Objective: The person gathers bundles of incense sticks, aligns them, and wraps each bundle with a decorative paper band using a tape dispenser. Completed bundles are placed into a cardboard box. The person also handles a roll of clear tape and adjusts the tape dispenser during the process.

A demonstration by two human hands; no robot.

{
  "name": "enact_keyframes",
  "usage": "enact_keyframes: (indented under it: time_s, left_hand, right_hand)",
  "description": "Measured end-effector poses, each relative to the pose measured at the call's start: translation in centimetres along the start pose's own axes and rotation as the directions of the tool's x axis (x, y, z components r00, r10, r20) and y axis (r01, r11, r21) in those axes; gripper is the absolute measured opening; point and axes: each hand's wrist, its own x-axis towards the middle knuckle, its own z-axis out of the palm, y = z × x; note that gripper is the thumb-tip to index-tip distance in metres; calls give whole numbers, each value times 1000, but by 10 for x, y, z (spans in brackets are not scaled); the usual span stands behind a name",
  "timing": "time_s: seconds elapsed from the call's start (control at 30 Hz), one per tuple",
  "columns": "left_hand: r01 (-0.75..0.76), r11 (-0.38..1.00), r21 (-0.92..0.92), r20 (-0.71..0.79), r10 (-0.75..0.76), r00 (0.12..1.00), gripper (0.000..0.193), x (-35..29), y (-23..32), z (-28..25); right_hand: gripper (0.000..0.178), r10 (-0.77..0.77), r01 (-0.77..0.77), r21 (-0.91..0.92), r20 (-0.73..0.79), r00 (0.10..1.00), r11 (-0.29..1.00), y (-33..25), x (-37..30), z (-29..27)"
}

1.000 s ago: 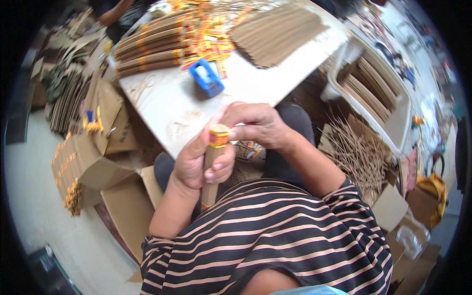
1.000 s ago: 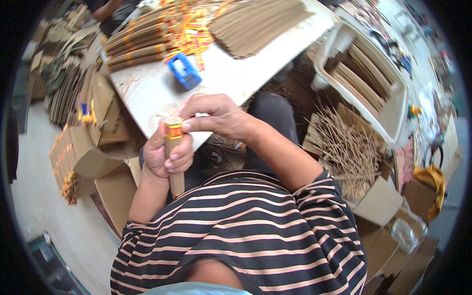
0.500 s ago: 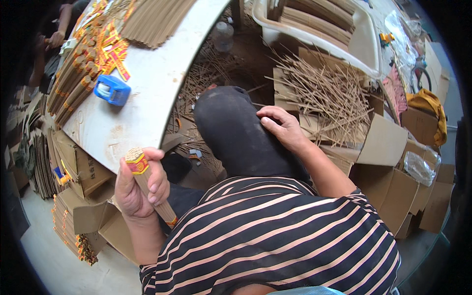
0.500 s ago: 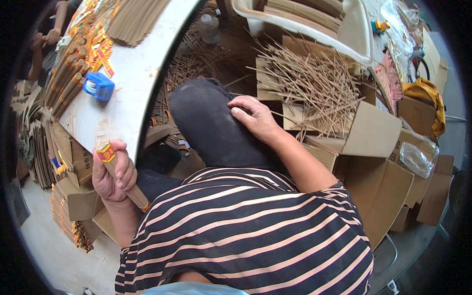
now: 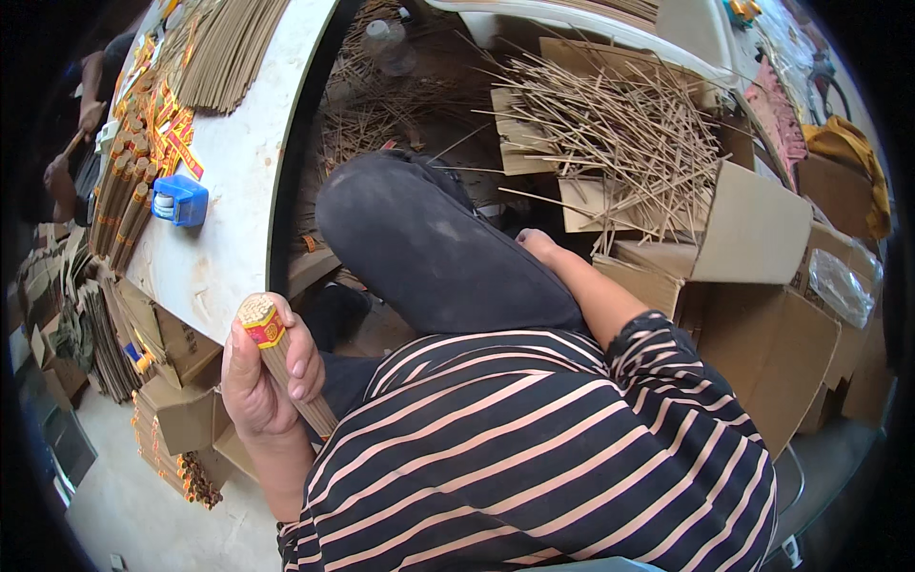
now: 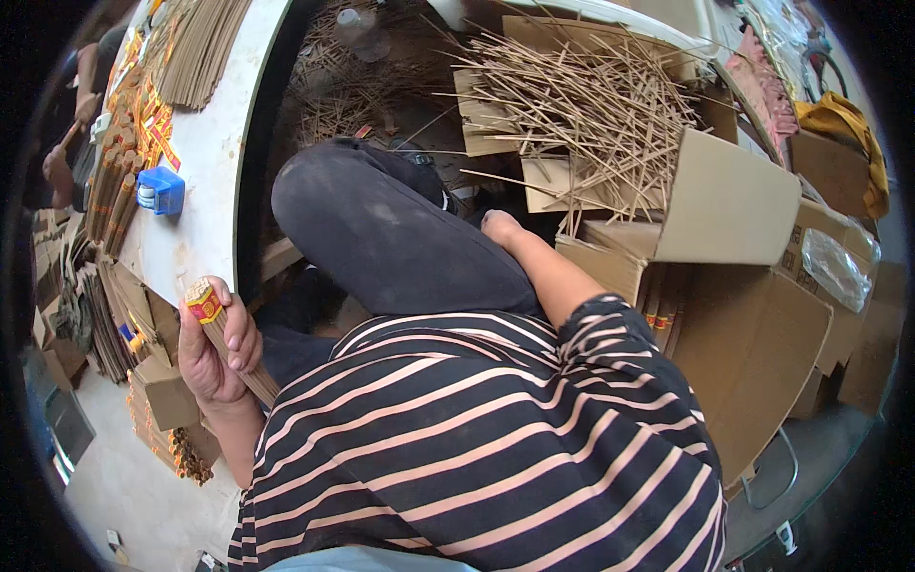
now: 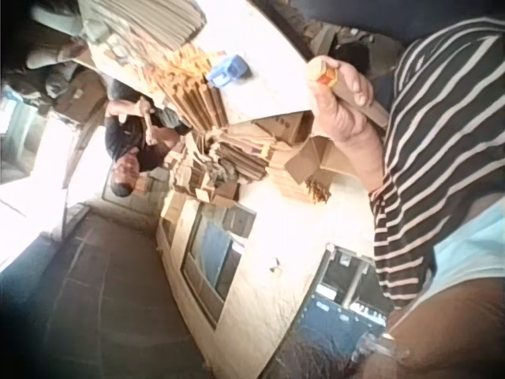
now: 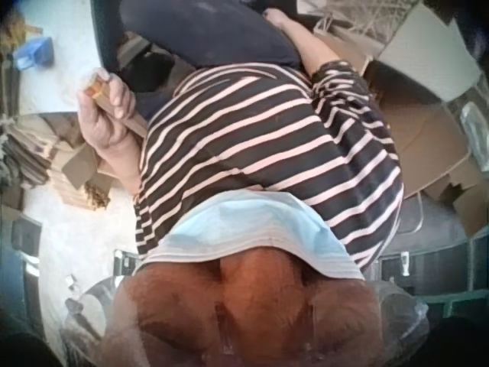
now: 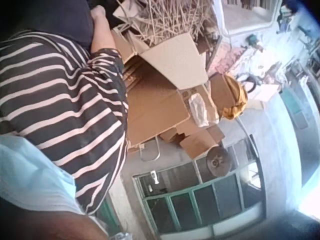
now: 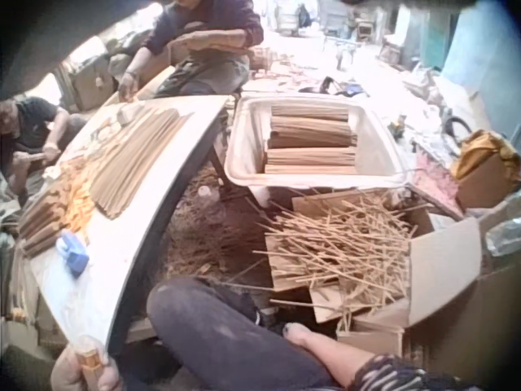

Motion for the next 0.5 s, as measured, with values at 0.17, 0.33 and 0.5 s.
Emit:
enact_keyframes:
  time_s: [0.17, 0.33, 0.5]
  left_hand:
    - [-8, 1000, 21, -121, 11, 993, 37, 0, 1, -13]
    - [42, 999, 19, -228, -36, 973, 37, 17, -1, -20]
    - [54, 998, 20, -226, -49, 973, 37, 43, 2, -20]
  right_hand:
    - [24, -43, 61, -110, 158, 986, 992, 19, 43, 20]
    - [25, 71, -64, -48, 174, 982, 997, 26, 62, 36]
    - [27, 316, -330, -38, 403, 859, 943, 5, 20, 5]
